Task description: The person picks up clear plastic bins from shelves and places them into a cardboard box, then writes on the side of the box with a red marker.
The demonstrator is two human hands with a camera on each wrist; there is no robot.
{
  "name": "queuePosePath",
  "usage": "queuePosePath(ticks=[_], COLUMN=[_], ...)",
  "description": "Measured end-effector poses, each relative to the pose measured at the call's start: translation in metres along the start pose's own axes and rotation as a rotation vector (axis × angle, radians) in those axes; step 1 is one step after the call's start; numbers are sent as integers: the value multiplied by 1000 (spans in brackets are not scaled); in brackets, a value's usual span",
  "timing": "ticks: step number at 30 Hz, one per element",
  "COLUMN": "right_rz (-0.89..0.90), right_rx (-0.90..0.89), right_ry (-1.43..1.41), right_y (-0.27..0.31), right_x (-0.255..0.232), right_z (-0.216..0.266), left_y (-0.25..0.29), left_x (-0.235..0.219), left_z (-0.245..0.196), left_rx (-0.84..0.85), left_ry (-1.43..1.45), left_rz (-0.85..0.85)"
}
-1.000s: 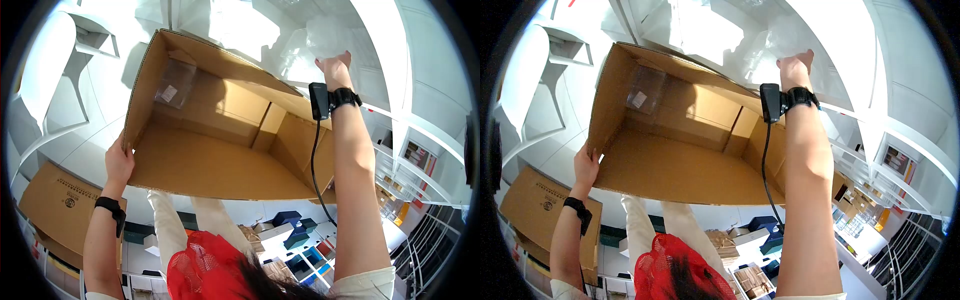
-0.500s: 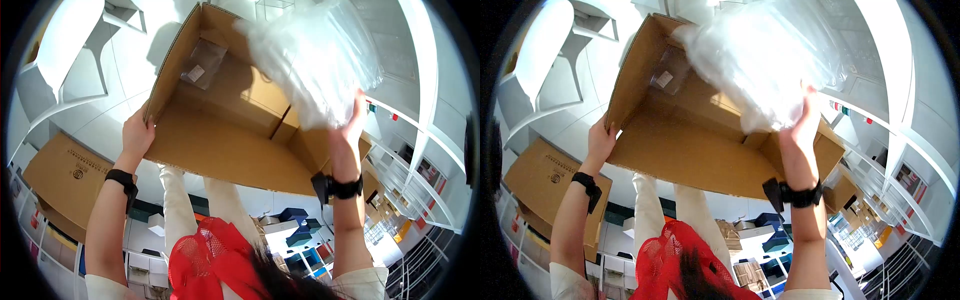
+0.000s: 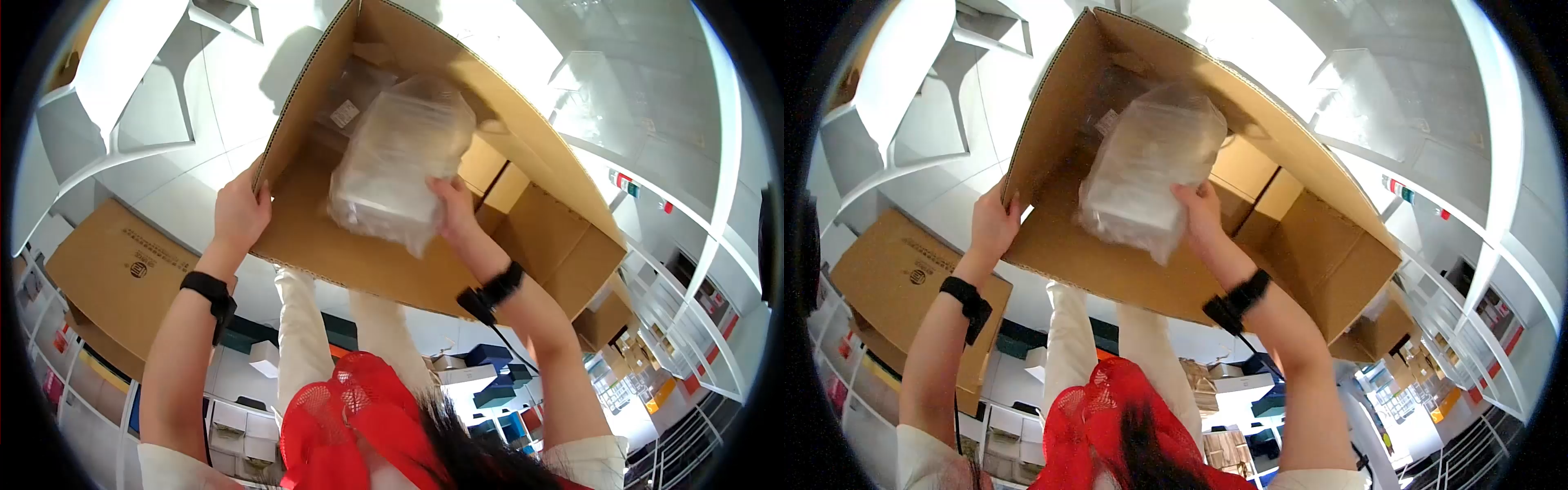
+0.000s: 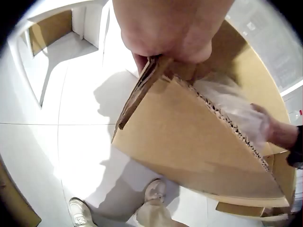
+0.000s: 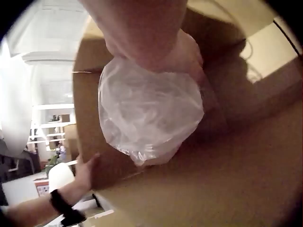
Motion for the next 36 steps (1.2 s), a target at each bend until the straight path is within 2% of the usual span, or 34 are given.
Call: queuePosePath(ticks=[2,5,8,11,14,17,20,23,26,28,30,31,32,34,36], right_rz=[-16,-180,-4,-85,-9,5,-80,-78,-131,-94,7,141,281,680,682], right_rx=[-55,-49,-127,-199,-299,-342,-385,-250,-128,-137,-200,-207,-211,-103,61], right_ry=[-69,152,95,60,219,206,443,827,1147,1315,1423,1470,1509,841,262], right_y=[-56,-112,-168,-199,-227,-241,-251,-274,-248,-217,-169,-131,-95,-46,12], right_x=[10,32,37,47,55,57,60,51,53,56,57,57,59,48,44], right_z=[-34,-53,-79,-93,-96,-97,-91,-91,-75,-58,-35,-9,16,42,108], left_y=[1,-1,-3,-3,-5,-5,-2,-2,0,1,3,2,1,1,3], left_x=[-1,-6,-5,-9,-10,-8,-6,-7,-6,-5,0,-2,-1,1,4], left_z=[0,-6,3,1,6,0,2,-1,-3,-6,5,0,-1,1,3], left_rx=[41,27,-29,-5,-106,-34,-47,-38,-37,3,2,55,32,15,21], left_ry=[17,37,58,32,91,35,49,22,5,-4,26,18,21,37,66], left_rz=[-38,-30,27,41,78,34,41,21,8,-18,-42,-30,-14,-11,-38])
Point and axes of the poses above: each hand's wrist, its own y-axis away from the middle knuckle, its own x-axis out of the palm, z = x × y, the point moved 4 cm from there along -y, towards the middle knuckle, and after that the axes turned 2 degrees about -z, right-handed, at the moved point
